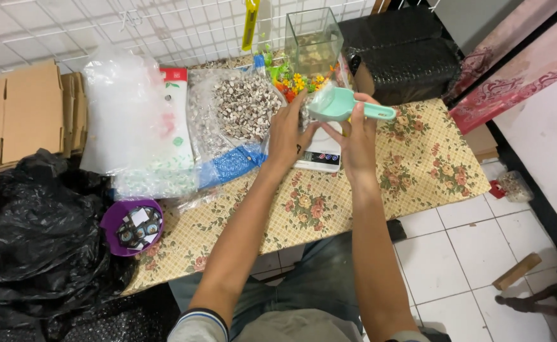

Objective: Packing small white stones or beads into plastic bags using a scoop and a digital scale.

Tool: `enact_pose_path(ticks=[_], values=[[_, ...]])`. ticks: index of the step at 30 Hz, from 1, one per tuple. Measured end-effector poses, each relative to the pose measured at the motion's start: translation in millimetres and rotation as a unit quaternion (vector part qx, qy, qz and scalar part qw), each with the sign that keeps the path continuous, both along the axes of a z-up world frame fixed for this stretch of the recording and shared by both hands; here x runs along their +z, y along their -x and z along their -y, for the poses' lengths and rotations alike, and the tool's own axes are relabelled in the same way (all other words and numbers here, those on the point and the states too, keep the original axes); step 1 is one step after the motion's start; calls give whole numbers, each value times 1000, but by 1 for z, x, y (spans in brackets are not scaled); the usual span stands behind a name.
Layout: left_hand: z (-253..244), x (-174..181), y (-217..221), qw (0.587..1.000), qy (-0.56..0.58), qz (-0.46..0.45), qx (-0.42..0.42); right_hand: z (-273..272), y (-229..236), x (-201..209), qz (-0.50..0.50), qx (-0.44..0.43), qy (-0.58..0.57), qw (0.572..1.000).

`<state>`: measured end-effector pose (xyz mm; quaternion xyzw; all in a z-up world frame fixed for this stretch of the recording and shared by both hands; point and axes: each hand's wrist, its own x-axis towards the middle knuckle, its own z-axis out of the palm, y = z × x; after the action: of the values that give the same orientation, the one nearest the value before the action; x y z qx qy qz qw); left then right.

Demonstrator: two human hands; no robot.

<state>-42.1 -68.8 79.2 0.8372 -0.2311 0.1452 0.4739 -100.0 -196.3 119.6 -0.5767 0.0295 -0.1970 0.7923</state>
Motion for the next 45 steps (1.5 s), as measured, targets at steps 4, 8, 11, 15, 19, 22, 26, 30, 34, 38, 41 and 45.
enact_pose_path(ticks=[4, 8, 11, 15, 19, 22, 26, 30, 34, 38, 41, 45], values=[[-4, -7, -4, 999, 9, 40, -10, 7, -8, -4, 7, 12, 12, 1000], [-11, 4, 0, 999, 7, 36, -29, 18, -3, -4, -2, -67, 92, 993], [-10, 3, -5, 999, -4, 40, -36, 16, 10, 9, -1, -110, 200, 974], [5, -15, -18, 997, 68, 31, -36, 14, 16, 21, -17, -84, 273, 958], [22, -13, -23, 996, 83, -16, -40, 20, 19, 9, 2, -85, 281, 956], [33, -9, -26, 994, 107, -10, -16, 22, 19, 0, 4, -83, 260, 962], [42, 19, -16, 983, 157, -78, -55, 23, 15, -9, 8, -98, 268, 958], [37, 44, -3, 970, 194, -116, -95, 2, 24, 13, 2, -84, 223, 971], [19, 3, -16, 980, 174, -65, -67, 23, 17, -9, -16, -128, 281, 951], [2, -14, -14, 999, 24, 8, -30, 38, 16, -18, -5, -165, 317, 934], [-5, -5, -5, 999, -8, -2, -37, 38, 15, -15, 16, -187, 329, 926], [-12, -3, -7, 997, 20, -20, -67, 26, 21, 1, 17, -141, 346, 927]])
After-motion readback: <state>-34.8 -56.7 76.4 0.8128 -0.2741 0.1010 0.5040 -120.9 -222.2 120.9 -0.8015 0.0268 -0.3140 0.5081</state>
